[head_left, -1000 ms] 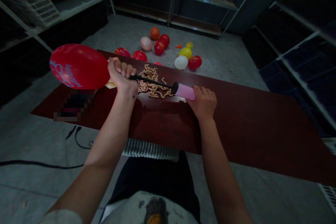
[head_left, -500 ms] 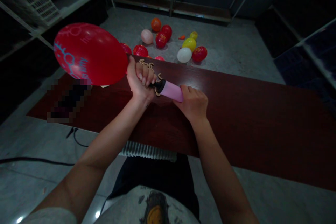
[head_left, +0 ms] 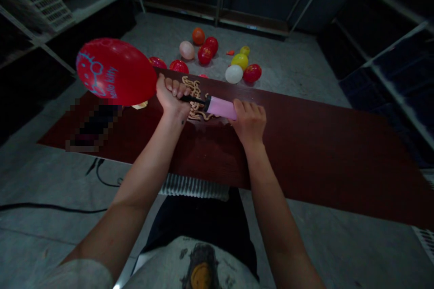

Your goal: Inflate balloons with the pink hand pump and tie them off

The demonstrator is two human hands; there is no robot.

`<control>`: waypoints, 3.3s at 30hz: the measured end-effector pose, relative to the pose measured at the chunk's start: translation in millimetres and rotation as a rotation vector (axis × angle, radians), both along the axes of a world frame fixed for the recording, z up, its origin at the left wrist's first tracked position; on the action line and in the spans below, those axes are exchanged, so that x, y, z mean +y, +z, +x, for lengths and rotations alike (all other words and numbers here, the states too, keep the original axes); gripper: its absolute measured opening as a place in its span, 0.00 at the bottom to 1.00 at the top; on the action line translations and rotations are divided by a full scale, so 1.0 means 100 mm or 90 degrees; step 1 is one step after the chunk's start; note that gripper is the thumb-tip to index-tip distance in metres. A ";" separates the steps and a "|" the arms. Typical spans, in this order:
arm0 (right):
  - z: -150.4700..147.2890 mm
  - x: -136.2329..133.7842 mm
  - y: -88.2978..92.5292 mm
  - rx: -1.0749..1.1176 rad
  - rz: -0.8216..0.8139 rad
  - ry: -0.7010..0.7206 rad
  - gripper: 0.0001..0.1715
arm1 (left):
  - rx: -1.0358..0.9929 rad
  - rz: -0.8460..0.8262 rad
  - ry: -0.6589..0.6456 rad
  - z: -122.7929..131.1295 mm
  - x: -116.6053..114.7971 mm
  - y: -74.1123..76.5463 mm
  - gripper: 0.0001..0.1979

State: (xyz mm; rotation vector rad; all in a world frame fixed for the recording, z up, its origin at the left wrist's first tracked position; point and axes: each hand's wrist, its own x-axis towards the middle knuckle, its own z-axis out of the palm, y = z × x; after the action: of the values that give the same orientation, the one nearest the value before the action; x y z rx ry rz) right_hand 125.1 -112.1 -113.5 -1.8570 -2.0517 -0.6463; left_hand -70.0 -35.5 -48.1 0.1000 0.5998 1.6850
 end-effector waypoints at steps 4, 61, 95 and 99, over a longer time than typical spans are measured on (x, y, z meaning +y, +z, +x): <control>0.14 -0.01 -0.04 -0.001 0.015 -0.025 0.23 | -0.040 0.009 0.015 -0.09 0.03 0.01 0.27; 0.22 0.03 -0.01 0.044 0.051 -0.047 0.20 | -0.037 0.035 0.049 -0.30 0.02 0.10 0.26; -0.12 -0.08 0.03 0.077 -0.017 0.052 0.15 | 0.108 0.088 -0.031 0.17 -0.15 -0.03 0.31; -0.13 -0.04 0.00 0.071 -0.013 0.060 0.17 | 0.064 0.095 -0.033 0.09 -0.11 -0.04 0.30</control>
State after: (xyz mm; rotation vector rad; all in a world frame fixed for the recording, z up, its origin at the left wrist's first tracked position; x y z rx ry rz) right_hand 112.2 -115.8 -113.6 -1.7536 -2.0662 -0.4886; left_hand -60.7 -46.2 -52.1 0.3062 0.5407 1.6802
